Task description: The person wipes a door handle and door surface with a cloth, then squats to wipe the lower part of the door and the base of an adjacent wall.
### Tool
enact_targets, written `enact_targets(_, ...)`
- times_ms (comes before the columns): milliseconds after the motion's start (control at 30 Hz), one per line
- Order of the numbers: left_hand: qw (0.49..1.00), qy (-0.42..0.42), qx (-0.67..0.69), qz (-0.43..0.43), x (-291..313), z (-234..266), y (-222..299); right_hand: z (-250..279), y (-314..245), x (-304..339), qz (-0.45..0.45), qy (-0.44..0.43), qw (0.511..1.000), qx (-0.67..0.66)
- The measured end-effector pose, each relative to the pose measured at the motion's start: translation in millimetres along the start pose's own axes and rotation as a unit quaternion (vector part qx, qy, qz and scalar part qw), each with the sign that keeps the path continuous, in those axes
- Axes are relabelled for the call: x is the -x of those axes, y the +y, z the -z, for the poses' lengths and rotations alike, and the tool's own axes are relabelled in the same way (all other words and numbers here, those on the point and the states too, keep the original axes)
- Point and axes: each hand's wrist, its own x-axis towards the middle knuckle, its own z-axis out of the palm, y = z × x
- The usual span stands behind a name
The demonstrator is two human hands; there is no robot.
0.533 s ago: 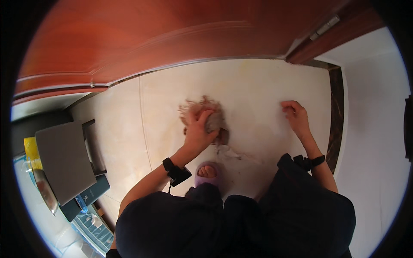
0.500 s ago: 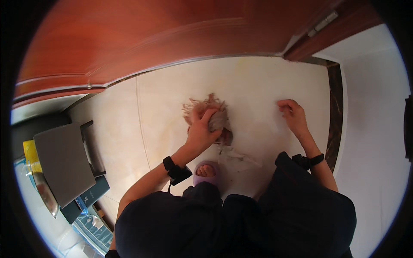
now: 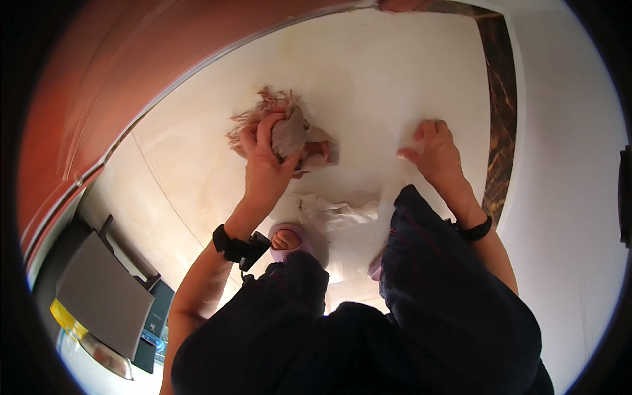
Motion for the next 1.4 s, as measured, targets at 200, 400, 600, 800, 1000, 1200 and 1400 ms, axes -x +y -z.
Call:
enact_targets(200,0.998,-0.009,-0.064,-0.005,-11.3,-7.5,-2.1,-3.0,16.1,-1.9,0.033,-0.027,0.999,0.010)
enact_targets(400,0.997,0.002,-0.068,-0.027,-14.8,-8.5,-6.2,25.6,7.9,24.7,0.010,-0.039,0.999,0.006)
enact_targets(600,0.989,0.027,0.134,0.047,1.3,-19.9,1.5,67.7,9.4,85.4,-0.065,0.024,0.987,-0.144)
enact_targets(800,0.993,0.029,-0.063,0.098,65.3,-69.7,24.0,96.2,-6.2,131.7,-0.138,0.052,0.965,-0.215)
enact_targets(1000,0.882,-0.415,-0.216,0.048,167.1,-100.0,8.0,130.7,-1.1,210.1,-0.192,0.005,0.956,-0.220)
enact_targets(1200,0.905,-0.341,-0.005,0.255,179.3,-33.9,85.5,210.3,-23.1,260.3,-0.224,0.016,0.944,-0.243)
enact_targets(1400,0.827,-0.352,0.250,0.360,155.8,78.5,264.3,280.8,-92.4,282.9,-0.188,0.033,0.921,-0.340)
